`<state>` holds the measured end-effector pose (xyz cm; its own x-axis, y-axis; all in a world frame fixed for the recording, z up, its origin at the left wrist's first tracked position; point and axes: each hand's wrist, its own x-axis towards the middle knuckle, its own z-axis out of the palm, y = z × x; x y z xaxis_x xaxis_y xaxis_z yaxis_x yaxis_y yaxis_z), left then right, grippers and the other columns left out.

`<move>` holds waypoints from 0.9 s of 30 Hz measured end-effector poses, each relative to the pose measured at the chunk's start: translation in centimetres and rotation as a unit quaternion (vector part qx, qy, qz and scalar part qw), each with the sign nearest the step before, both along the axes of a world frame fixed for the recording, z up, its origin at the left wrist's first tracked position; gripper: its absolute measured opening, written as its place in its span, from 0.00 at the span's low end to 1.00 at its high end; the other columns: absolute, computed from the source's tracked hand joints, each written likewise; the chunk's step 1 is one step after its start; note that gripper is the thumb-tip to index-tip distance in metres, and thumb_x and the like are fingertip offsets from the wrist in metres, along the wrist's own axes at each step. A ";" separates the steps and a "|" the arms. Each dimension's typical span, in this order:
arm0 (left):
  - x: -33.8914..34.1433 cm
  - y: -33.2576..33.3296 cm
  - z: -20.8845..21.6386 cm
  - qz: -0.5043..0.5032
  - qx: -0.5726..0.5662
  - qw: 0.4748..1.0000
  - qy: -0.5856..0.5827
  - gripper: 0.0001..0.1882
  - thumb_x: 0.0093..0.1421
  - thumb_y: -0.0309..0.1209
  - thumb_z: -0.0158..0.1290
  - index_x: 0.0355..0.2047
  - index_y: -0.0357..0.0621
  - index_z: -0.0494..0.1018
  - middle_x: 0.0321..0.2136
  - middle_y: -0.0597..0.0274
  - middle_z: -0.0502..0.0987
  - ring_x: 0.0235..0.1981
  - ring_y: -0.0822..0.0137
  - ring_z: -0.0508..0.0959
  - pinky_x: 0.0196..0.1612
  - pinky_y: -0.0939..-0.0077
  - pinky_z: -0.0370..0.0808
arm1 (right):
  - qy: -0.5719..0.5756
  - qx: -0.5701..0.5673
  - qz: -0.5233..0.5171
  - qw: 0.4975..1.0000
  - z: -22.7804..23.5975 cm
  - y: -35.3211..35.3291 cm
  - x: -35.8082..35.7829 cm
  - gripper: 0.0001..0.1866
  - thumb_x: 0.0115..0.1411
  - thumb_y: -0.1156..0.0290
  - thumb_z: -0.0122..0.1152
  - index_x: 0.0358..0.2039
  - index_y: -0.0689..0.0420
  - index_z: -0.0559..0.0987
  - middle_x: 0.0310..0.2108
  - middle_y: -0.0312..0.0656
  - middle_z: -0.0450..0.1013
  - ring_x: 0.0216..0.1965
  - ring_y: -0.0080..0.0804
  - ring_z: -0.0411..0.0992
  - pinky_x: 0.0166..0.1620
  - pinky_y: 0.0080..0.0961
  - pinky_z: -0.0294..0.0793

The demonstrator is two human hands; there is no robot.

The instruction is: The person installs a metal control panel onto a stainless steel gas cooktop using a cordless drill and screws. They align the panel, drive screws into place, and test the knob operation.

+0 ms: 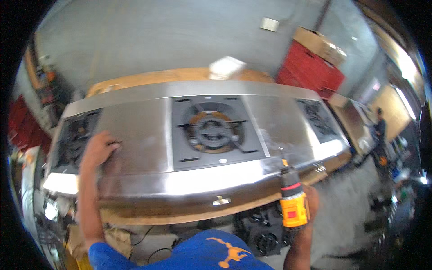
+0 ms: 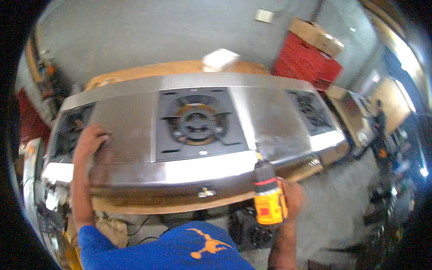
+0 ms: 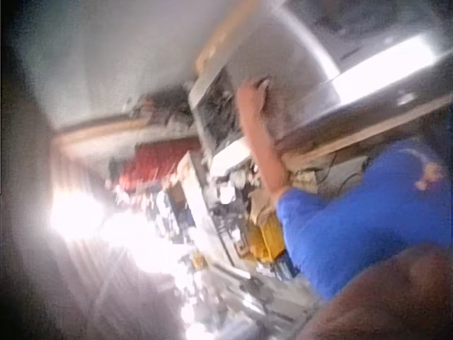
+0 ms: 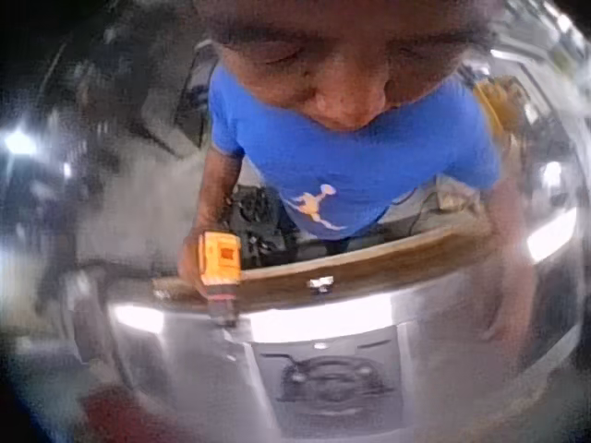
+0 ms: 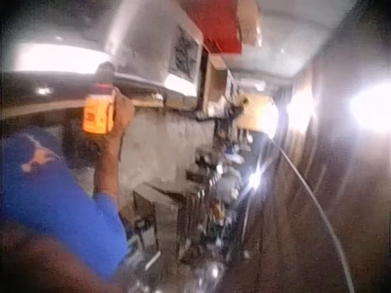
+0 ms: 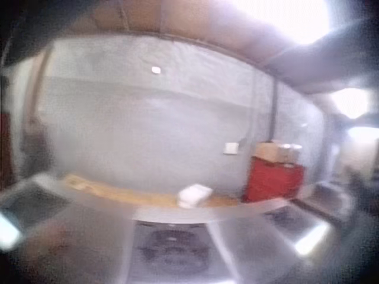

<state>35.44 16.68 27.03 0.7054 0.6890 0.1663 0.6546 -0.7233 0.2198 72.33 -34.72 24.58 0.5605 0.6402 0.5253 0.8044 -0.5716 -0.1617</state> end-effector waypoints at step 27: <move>25.0 -29.8 1.7 -0.465 -0.510 0.683 -0.240 0.08 0.50 0.26 0.66 0.29 0.37 0.80 0.27 0.57 0.81 0.27 0.71 0.78 0.30 0.79 0.71 | 0.333 0.018 0.195 0.922 -0.9 -9.5 -6.0 0.24 0.51 0.59 0.67 0.48 0.53 0.78 0.42 0.45 0.78 0.45 0.46 0.75 0.48 0.36 0.76</move>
